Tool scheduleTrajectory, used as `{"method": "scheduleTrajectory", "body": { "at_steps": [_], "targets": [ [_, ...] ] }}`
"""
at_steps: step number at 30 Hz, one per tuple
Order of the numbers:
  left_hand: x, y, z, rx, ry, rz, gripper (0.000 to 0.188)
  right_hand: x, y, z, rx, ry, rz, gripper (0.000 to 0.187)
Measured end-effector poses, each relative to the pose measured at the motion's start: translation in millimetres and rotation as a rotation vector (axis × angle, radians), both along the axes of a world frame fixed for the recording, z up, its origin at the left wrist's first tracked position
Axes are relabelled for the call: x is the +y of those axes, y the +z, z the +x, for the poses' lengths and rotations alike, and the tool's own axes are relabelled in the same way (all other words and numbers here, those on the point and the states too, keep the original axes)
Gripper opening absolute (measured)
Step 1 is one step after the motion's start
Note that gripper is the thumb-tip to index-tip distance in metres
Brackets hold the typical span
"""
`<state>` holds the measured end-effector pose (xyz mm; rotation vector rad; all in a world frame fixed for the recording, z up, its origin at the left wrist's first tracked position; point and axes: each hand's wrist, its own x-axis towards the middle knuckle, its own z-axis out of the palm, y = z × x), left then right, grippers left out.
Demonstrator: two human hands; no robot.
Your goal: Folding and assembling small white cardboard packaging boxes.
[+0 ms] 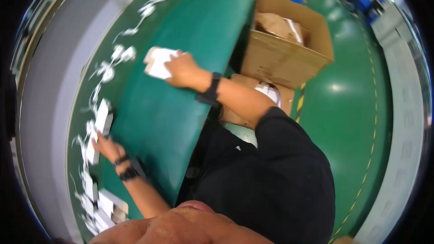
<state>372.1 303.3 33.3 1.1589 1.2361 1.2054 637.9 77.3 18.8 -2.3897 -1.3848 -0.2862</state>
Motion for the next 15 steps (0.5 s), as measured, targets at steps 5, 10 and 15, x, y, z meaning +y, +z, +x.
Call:
{"method": "scheduleTrajectory", "body": {
  "at_steps": [5, 10, 15],
  "targets": [
    [3, -4, -36, -0.032, -0.414, 0.038, 0.051, 9, 10, -27, 0.007, 0.063, 0.096, 0.030],
    [53, -16, -42, -0.095, -0.441, 0.044, 0.047, 14, 26, -38, 0.278, 0.089, -0.004, 0.023],
    [-62, 36, -30, -0.153, -0.694, 0.045, 0.053, -12, 51, -61, -0.211, 0.097, 0.427, 0.010]
  ]
}}
